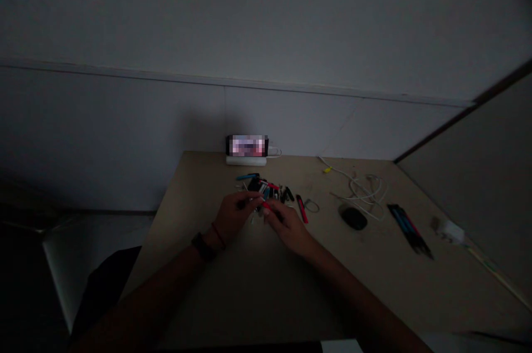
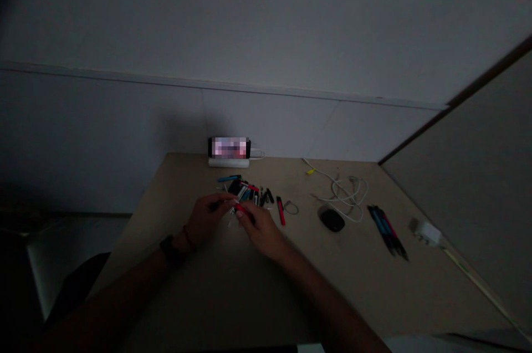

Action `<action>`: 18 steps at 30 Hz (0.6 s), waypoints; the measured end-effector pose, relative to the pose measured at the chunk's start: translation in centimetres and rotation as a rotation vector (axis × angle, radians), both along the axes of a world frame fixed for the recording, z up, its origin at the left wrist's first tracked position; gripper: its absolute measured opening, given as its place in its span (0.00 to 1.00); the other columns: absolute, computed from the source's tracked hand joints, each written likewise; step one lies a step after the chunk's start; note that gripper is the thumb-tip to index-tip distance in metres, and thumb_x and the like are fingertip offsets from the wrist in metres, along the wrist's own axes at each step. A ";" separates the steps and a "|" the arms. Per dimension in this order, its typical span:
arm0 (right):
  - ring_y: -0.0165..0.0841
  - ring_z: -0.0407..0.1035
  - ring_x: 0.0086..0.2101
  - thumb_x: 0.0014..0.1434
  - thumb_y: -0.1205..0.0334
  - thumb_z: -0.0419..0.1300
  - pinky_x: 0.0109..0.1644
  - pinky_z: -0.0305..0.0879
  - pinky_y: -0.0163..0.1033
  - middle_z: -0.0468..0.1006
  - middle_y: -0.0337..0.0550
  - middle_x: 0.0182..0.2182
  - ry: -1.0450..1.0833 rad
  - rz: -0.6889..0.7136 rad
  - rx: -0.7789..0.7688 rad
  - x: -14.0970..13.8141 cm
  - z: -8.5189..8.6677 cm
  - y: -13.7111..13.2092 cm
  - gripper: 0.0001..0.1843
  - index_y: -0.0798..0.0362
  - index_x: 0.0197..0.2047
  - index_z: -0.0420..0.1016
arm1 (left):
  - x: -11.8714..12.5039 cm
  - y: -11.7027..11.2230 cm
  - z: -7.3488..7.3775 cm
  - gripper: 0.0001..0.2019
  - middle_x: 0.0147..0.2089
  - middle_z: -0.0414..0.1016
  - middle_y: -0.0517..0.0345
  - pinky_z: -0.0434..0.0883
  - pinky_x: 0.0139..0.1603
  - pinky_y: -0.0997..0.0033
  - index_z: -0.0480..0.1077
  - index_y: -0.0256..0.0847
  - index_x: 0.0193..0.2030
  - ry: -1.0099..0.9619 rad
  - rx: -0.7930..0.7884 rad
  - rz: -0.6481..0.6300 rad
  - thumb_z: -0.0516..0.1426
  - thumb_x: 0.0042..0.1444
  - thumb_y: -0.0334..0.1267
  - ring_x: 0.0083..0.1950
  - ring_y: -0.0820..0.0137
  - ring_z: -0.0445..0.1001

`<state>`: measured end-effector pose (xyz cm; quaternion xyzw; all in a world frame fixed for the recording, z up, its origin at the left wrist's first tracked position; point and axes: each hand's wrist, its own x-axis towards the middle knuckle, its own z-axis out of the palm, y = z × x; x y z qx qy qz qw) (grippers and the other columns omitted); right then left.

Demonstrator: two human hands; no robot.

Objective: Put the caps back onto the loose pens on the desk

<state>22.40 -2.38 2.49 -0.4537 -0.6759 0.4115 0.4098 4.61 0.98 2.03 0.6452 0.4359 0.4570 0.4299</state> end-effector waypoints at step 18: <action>0.34 0.68 0.30 0.67 0.52 0.54 0.35 0.60 0.37 0.75 0.40 0.28 -0.068 -0.031 0.037 0.1 -0.3 0.2 0.14 0.51 0.40 0.76 | -0.2 -0.3 0.0 0.13 0.19 0.67 0.64 0.62 0.26 0.77 0.81 0.37 0.40 0.141 0.135 -0.017 0.60 0.59 0.44 0.22 0.76 0.62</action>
